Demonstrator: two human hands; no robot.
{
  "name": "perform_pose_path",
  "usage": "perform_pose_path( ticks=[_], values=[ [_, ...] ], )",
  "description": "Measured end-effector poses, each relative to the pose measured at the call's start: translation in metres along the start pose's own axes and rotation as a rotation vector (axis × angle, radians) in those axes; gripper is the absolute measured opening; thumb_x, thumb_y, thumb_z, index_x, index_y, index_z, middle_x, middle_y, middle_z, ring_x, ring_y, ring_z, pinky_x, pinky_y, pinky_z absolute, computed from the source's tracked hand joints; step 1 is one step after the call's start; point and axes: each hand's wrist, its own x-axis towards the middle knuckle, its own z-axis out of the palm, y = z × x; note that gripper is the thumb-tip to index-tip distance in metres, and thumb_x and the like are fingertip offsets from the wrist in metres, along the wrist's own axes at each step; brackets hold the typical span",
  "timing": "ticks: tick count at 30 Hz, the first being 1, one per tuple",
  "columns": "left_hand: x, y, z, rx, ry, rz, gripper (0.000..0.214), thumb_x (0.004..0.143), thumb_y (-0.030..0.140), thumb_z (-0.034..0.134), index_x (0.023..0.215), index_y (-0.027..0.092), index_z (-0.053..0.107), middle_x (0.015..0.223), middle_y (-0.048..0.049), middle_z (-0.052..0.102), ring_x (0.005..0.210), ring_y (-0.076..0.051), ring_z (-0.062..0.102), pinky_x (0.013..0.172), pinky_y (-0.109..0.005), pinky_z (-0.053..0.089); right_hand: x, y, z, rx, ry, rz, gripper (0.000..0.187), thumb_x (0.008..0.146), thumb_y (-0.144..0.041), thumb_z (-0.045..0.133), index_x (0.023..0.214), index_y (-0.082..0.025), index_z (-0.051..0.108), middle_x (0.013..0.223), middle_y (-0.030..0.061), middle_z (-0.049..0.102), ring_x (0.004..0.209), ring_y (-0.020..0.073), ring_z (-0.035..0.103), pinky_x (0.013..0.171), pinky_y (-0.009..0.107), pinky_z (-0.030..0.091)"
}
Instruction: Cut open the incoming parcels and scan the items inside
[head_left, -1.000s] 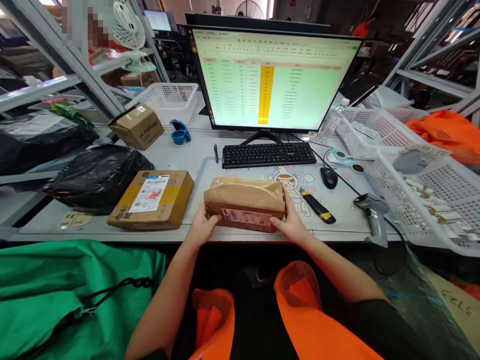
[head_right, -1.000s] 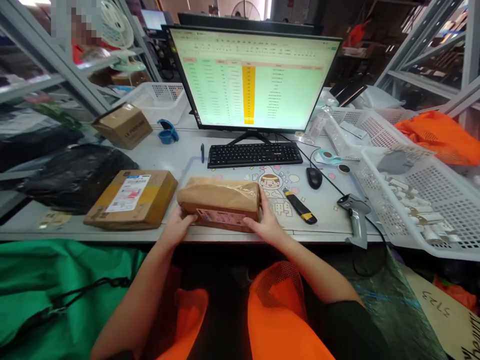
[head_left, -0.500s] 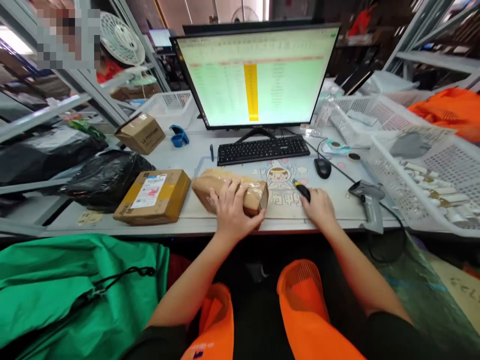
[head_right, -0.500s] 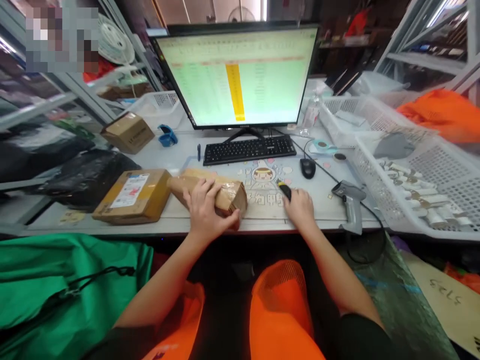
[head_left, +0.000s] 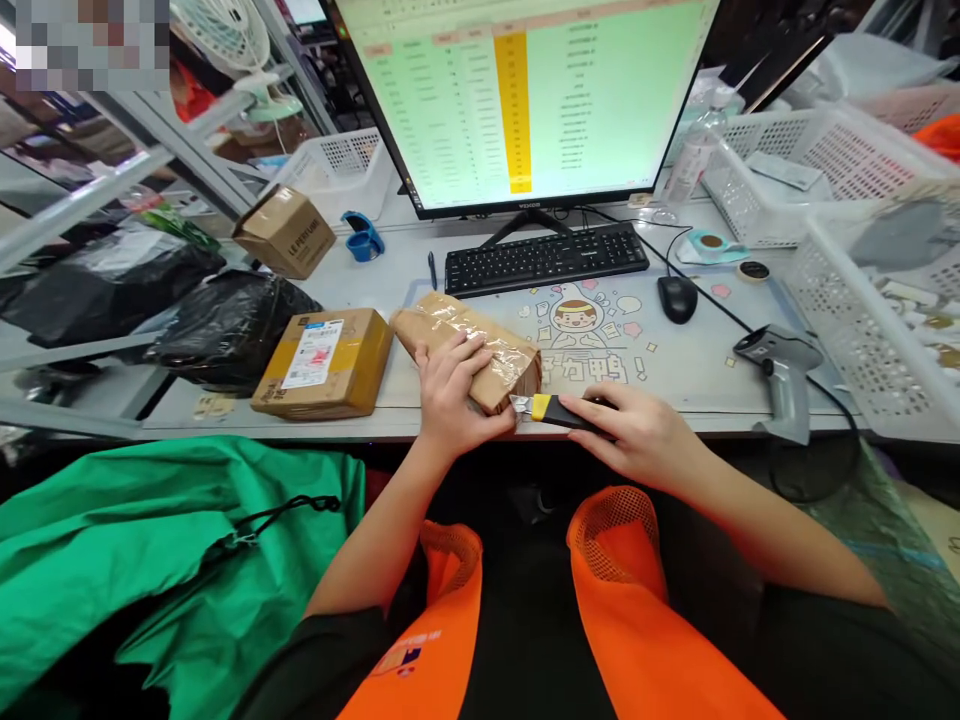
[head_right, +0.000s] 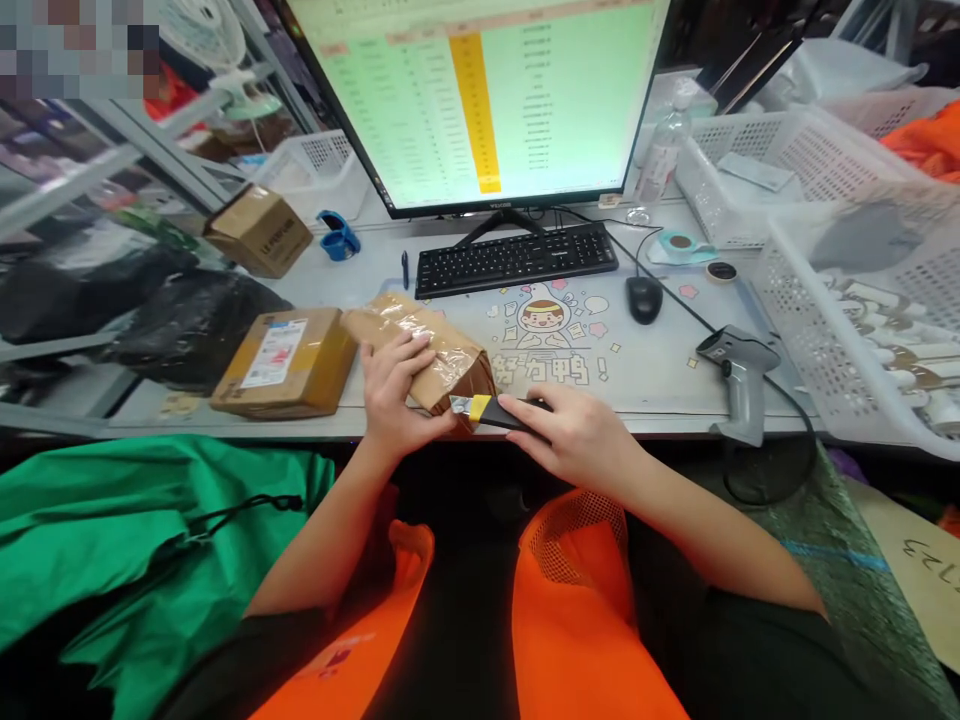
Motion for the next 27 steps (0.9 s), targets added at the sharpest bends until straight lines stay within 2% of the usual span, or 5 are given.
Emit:
perform_pose_path(
  ticks=[9,16,19,22,27],
  values=[
    [-0.002,0.003,0.004,-0.016,0.012,-0.007,0.059,0.071,0.049,0.078,0.123,0.023,0.065,0.135,-0.0164,0.074,0.139,-0.042,0.063,0.131,-0.064,0.019,0.021,0.017,-0.001,-0.173,0.0,-0.066,0.037,0.11,-0.036,0.056,0.137,-0.022,0.077,0.11,0.0138,0.076,0.091,0.0252,0.071,0.077,0.037,0.058],
    [-0.016,-0.05,-0.054,-0.306,-0.145,-0.069,0.028,0.081,0.051,0.065,0.096,0.029,0.075,0.129,-0.0094,0.077,0.144,-0.037,0.06,0.13,-0.064,0.032,-0.03,0.112,-0.043,-0.266,0.201,0.534,0.047,0.102,-0.051,0.064,0.14,-0.025,0.076,0.109,0.013,0.076,0.092,0.0296,0.072,0.087,0.043,0.058],
    [-0.028,-0.062,-0.088,-0.194,-0.028,-0.225,0.024,0.093,0.041,0.057,0.091,0.026,0.075,0.138,-0.0085,0.074,0.149,-0.033,0.056,0.127,-0.057,0.042,-0.057,0.105,-0.032,-0.133,0.182,0.535,0.046,0.101,-0.051,0.064,0.139,-0.027,0.076,0.109,0.0113,0.077,0.094,0.0297,0.074,0.088,0.044,0.06],
    [-0.027,-0.05,-0.092,0.099,0.086,-0.354,0.042,0.086,0.049,0.075,0.116,0.019,0.072,0.146,-0.0155,0.069,0.141,-0.04,0.06,0.124,-0.06,0.043,-0.067,0.083,-0.009,-0.036,0.17,0.53,0.043,0.102,-0.048,0.064,0.138,-0.03,0.076,0.11,0.0102,0.077,0.095,0.0291,0.075,0.085,0.044,0.062],
    [-0.007,-0.071,-0.095,-0.014,-0.197,-0.254,0.064,0.09,0.051,0.072,0.145,0.019,0.064,0.151,-0.0169,0.064,0.147,-0.039,0.054,0.127,-0.06,0.04,-0.055,0.064,0.005,0.117,0.151,0.474,0.042,0.102,-0.044,0.066,0.139,-0.029,0.076,0.111,0.0101,0.077,0.096,0.0284,0.076,0.084,0.044,0.066]
  ],
)
